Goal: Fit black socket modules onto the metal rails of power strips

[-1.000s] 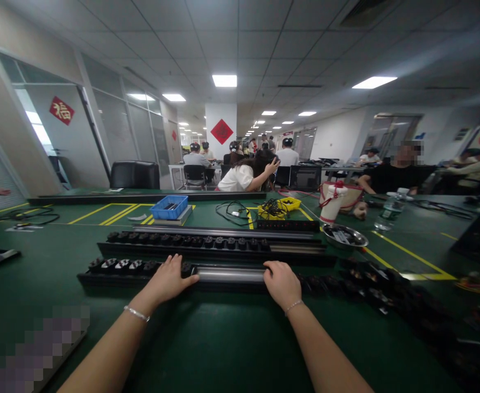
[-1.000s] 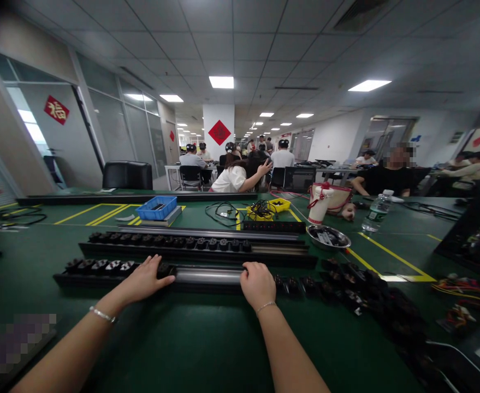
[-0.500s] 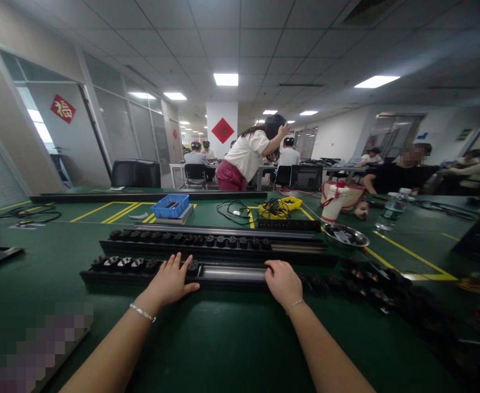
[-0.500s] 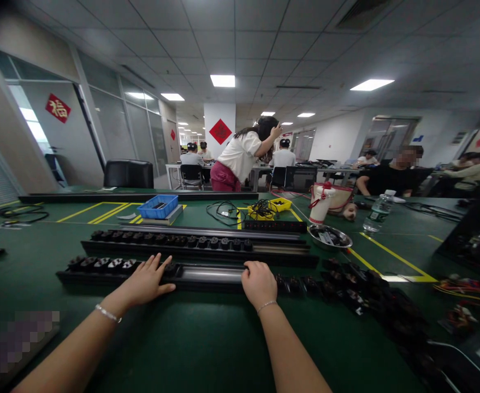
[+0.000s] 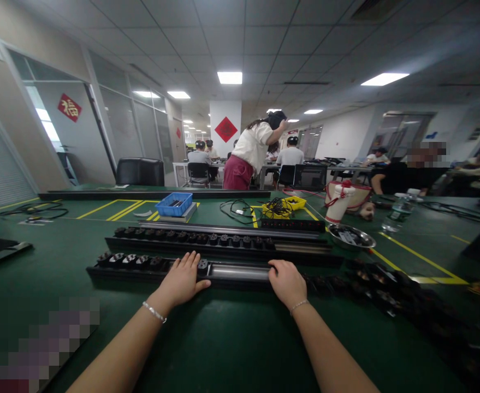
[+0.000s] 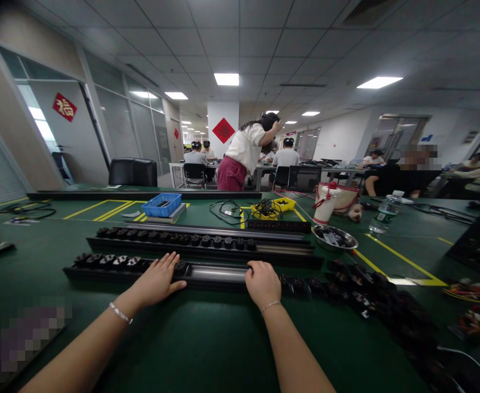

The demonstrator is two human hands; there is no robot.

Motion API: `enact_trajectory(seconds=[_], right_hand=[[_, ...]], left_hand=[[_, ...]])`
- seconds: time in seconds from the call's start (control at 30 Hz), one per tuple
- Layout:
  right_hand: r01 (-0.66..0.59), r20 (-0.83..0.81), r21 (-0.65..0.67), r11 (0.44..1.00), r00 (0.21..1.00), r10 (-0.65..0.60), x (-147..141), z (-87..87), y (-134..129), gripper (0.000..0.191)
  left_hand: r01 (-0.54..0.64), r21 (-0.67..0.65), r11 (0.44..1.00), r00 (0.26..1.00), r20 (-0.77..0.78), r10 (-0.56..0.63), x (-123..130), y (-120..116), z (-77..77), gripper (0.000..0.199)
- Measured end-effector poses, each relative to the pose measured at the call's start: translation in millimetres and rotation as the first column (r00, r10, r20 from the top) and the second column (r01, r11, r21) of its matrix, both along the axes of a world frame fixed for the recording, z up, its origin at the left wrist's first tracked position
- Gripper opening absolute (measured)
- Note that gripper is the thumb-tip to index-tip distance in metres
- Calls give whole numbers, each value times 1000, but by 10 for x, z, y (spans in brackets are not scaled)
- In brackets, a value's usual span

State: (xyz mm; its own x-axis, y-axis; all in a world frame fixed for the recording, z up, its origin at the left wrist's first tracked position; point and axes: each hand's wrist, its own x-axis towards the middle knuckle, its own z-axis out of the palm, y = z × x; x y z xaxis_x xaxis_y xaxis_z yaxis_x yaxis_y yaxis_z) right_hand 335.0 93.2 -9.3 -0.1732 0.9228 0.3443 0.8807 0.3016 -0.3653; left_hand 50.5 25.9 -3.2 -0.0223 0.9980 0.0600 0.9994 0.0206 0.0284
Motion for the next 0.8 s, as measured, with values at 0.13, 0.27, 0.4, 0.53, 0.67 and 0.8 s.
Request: enact_trajectory(seconds=[0.13, 0.27, 0.4, 0.53, 0.67, 0.8], right_hand=[[9, 4, -10, 1000, 1000, -9, -4, 4, 1, 32], [7, 3, -13, 1000, 1000, -7, -11, 11, -4, 32], [3, 3, -16, 1000, 1000, -3, -10, 13, -2, 32], [4, -1, -9, 1000, 1000, -4, -4, 9, 5, 32], [2, -11, -7, 1000, 1000, -2, 3, -4, 6, 32], [-4, -28, 22, 1000, 1000, 4, 2, -20, 5, 32]], left_hand=[[-4, 31, 1000, 1000, 10, 4, 9, 17, -35, 84], [-10, 35, 999, 1000, -1, 10, 20, 16, -41, 84], [-11, 39, 999, 1000, 2, 11, 38, 12, -31, 79], [-37, 28, 999, 999, 6, 37, 85, 3, -19, 79], [-39, -10, 999, 999, -5, 39, 156, -41, 31, 78], [-36, -41, 998, 999, -22, 35, 200, -81, 88, 78]])
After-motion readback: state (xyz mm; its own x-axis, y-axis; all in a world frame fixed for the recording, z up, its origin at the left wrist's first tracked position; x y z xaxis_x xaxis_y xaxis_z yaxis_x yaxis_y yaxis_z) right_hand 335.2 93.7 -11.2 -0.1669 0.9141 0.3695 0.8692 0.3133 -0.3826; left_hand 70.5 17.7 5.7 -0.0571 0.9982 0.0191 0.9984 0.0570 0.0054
